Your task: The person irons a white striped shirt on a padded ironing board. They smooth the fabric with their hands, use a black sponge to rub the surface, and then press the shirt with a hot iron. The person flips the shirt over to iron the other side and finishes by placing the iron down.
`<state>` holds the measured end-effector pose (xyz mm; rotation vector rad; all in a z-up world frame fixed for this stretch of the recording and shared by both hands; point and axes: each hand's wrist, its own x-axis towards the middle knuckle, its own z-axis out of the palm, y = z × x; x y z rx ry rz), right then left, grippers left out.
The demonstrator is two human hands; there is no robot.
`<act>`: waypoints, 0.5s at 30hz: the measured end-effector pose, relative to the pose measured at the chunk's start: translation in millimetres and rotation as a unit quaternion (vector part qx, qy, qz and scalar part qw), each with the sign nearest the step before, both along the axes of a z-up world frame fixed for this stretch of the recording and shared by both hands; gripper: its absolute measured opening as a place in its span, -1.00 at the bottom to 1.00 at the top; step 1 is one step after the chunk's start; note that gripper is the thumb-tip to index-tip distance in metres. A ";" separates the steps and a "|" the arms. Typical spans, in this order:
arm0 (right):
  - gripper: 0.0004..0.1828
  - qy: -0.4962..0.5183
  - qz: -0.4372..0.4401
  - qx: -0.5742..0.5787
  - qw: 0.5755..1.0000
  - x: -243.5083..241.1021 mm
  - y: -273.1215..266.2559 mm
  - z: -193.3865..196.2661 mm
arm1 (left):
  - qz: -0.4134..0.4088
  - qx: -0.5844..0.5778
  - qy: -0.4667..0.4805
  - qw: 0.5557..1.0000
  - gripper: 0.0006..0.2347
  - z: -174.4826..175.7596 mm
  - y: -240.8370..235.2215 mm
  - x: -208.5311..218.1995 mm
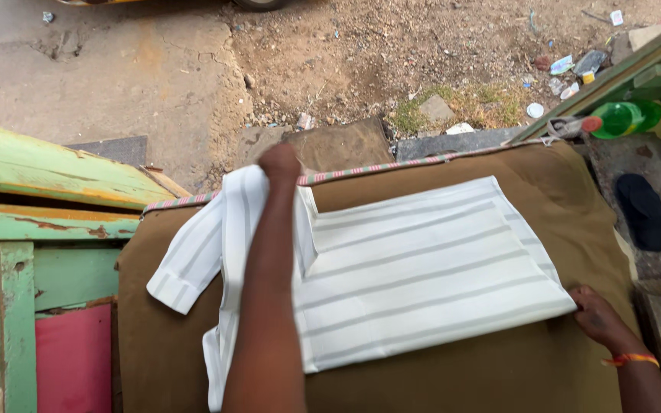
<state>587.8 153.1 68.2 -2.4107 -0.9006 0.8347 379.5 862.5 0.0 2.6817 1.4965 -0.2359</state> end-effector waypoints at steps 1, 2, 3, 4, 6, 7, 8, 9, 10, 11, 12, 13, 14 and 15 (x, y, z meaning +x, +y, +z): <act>-0.43 -0.012 0.014 -0.001 1.000 0.3 -3.5 -1.5 | 0.024 0.030 -0.102 0.994 -0.86 19.6 4.8 -27.3; -0.40 0.001 0.013 -0.013 1.000 1.4 -6.5 -4.2 | 0.048 0.097 -0.186 0.976 -0.80 40.6 4.9 -62.4; -0.37 0.014 0.011 -0.024 1.000 2.3 -11.4 -6.4 | 0.002 0.180 -0.283 0.942 -0.81 60.4 -2.2 -111.9; -0.35 0.026 0.013 -0.032 0.999 7.9 -11.5 -10.1 | 0.036 0.173 -0.270 0.947 -0.86 91.6 -16.6 -164.9; -0.47 0.005 0.066 -0.074 0.995 19.9 -7.7 -14.7 | 0.036 0.205 -0.277 0.938 -0.85 155.9 -69.5 -277.0; -0.53 -0.004 0.091 -0.095 0.991 23.3 -6.4 -13.4 | 0.049 0.192 -0.258 0.946 -0.85 182.3 -105.3 -330.0; -0.51 0.010 0.124 -0.095 0.988 28.5 -3.8 -11.1 | 0.071 0.179 -0.238 0.952 -0.85 204.1 -143.9 -378.9; -0.49 0.024 0.156 -0.094 0.983 32.6 -1.3 -9.2 | 0.091 0.165 -0.221 0.957 -0.85 220.4 -184.4 -423.3; -0.58 0.023 0.161 -0.122 0.979 36.6 -3.1 -6.5 | 0.116 0.149 -0.202 0.961 -0.84 229.2 -231.9 -463.2; -0.54 0.025 0.171 -0.144 0.974 37.6 -5.6 -5.7 | 0.143 0.129 -0.182 0.964 -0.84 232.9 -282.1 -499.2; -0.50 0.026 0.186 -0.152 0.970 44.8 -1.0 -4.2 | 0.173 0.112 -0.172 0.963 -0.83 228.6 -326.4 -524.6; -0.46 0.027 0.200 -0.158 0.967 51.5 4.0 -3.3 | 0.203 0.094 -0.164 0.961 -0.83 213.0 -361.7 -534.5; -0.42 0.035 0.217 -0.161 0.962 55.7 3.7 -3.2 | 0.237 0.070 -0.153 0.957 -0.82 195.6 -401.8 -538.3; -0.38 0.044 0.234 -0.164 0.957 59.2 3.1 -2.3 | 0.273 0.044 -0.143 0.950 -0.81 179.6 -436.3 -536.7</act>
